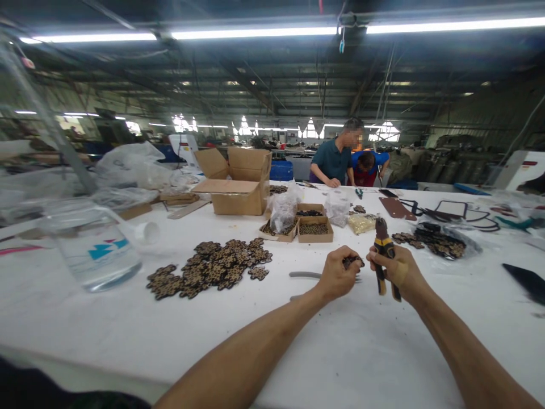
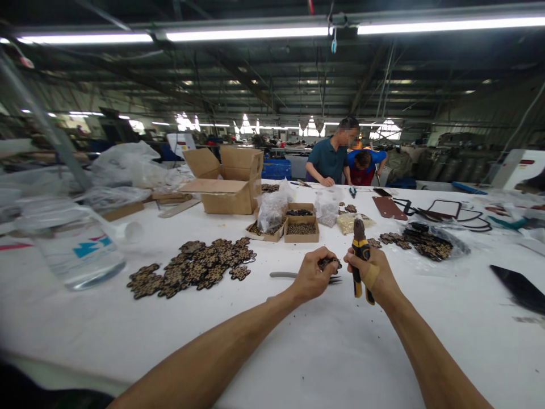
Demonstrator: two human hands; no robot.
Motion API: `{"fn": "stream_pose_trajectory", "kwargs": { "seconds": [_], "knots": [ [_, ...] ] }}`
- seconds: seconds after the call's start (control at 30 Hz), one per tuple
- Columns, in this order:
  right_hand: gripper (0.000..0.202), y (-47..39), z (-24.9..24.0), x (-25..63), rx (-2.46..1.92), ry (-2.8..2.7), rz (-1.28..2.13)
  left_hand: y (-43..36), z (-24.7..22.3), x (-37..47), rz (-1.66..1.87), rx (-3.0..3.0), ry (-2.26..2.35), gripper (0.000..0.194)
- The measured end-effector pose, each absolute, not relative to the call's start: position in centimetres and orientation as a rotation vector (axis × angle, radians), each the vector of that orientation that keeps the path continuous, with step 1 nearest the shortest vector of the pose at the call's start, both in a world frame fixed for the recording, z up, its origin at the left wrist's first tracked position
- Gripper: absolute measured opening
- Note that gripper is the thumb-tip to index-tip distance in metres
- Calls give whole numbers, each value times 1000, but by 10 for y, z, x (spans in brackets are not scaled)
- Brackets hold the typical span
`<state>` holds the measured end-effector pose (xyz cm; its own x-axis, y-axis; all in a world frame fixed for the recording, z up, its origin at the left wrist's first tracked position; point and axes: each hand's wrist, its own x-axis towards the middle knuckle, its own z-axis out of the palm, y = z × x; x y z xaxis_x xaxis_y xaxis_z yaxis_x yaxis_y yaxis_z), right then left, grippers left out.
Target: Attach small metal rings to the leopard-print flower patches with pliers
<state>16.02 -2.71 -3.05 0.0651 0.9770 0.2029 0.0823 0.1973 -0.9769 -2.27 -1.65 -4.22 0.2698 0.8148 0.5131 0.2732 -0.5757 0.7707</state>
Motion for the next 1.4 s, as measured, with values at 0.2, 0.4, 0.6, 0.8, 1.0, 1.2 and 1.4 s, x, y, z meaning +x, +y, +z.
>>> {"fn": "stream_pose_trajectory", "kwargs": {
  "seconds": [0.2,0.4,0.6,0.8,1.0,1.2,1.4],
  "knots": [
    [44,-16,-45,173,-1255,-1545,737,-13,-30,-32,1388,2038,931,7],
    [43,-3,-70,175,-1253,-1895,239,-7,-11,-47,1526,2155,931,6],
    [63,4,-74,180,-1095,-2027,-205,-2,-2,-55,1589,2296,854,7],
    [72,1,-69,184,-1111,-2019,-300,-1,-3,-58,1603,2393,846,9],
    [73,-3,-65,180,-1080,-2044,-302,-3,-2,-59,1636,2412,839,9],
    [73,-4,-65,177,-1057,-2060,-303,-6,1,-59,1597,2459,858,8],
    [78,-7,-63,174,-1085,-2077,-324,-7,-2,-57,1581,2466,863,10]
  ]
}}
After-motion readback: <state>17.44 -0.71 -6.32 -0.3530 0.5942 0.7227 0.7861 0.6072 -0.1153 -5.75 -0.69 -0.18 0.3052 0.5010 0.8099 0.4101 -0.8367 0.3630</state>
